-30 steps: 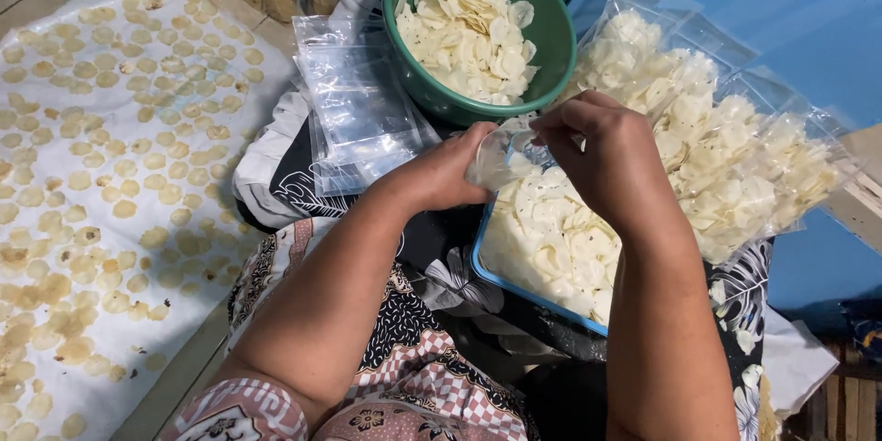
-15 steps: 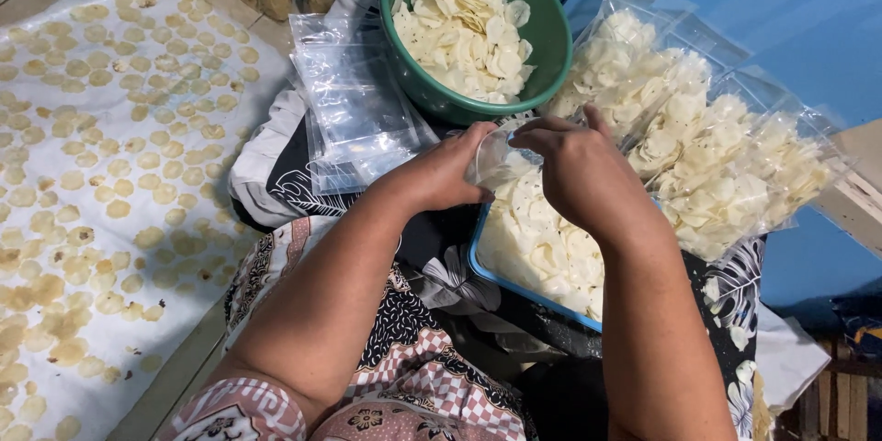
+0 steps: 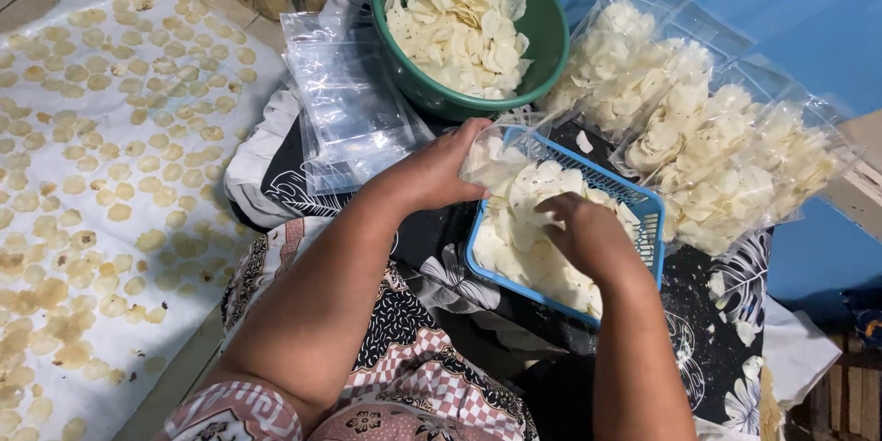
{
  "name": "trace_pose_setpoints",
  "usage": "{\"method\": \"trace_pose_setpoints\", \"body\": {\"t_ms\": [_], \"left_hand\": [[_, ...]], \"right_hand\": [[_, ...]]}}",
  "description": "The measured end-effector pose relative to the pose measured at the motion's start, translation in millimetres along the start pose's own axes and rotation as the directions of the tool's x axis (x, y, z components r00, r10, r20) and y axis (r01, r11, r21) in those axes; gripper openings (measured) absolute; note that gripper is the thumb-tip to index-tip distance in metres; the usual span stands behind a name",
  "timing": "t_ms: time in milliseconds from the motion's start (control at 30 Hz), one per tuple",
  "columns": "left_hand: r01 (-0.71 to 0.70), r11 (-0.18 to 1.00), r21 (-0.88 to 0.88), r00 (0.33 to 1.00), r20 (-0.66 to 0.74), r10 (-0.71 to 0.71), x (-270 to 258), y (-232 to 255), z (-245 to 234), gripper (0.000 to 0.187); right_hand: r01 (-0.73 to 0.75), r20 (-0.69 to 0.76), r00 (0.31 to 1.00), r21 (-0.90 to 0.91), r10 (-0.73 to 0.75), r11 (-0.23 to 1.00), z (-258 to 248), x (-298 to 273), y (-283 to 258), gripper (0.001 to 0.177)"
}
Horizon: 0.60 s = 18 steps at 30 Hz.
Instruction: Packaging chips into plastic bags by hand
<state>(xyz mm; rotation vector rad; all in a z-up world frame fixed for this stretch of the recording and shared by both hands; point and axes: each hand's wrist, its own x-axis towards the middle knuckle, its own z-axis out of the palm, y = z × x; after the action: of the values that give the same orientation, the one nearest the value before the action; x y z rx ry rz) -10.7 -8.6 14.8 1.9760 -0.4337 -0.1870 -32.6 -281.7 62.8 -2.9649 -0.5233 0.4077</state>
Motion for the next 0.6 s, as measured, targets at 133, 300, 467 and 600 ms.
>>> {"method": "trace_pose_setpoints", "body": {"t_ms": [133,300,467,600], "left_hand": [[0.026,1.000,-0.001,1.000,0.000,-0.026,-4.7,7.0,-2.7,0.088],[0.045,0.999,-0.008,0.999,0.005,-0.045,-6.4,16.4,-4.3,0.085],[0.021,1.000,-0.018,1.000,-0.001,-0.021,-1.3,10.3,-4.2,0.084],[0.023,1.000,-0.017,1.000,-0.002,-0.023,-2.2,7.1,-2.7,0.083]], "right_hand": [[0.044,0.113,0.993,-0.061,-0.037,0.997,28.6,12.4,-0.4,0.057],[0.034,0.043,0.999,-0.254,-0.024,0.967,41.3,15.1,4.2,0.028],[0.018,-0.130,0.991,-0.159,-0.039,0.987,35.2,10.1,9.7,0.016],[0.083,-0.388,0.915,-0.076,-0.106,0.994,15.7,-0.5,3.4,0.014]]}}
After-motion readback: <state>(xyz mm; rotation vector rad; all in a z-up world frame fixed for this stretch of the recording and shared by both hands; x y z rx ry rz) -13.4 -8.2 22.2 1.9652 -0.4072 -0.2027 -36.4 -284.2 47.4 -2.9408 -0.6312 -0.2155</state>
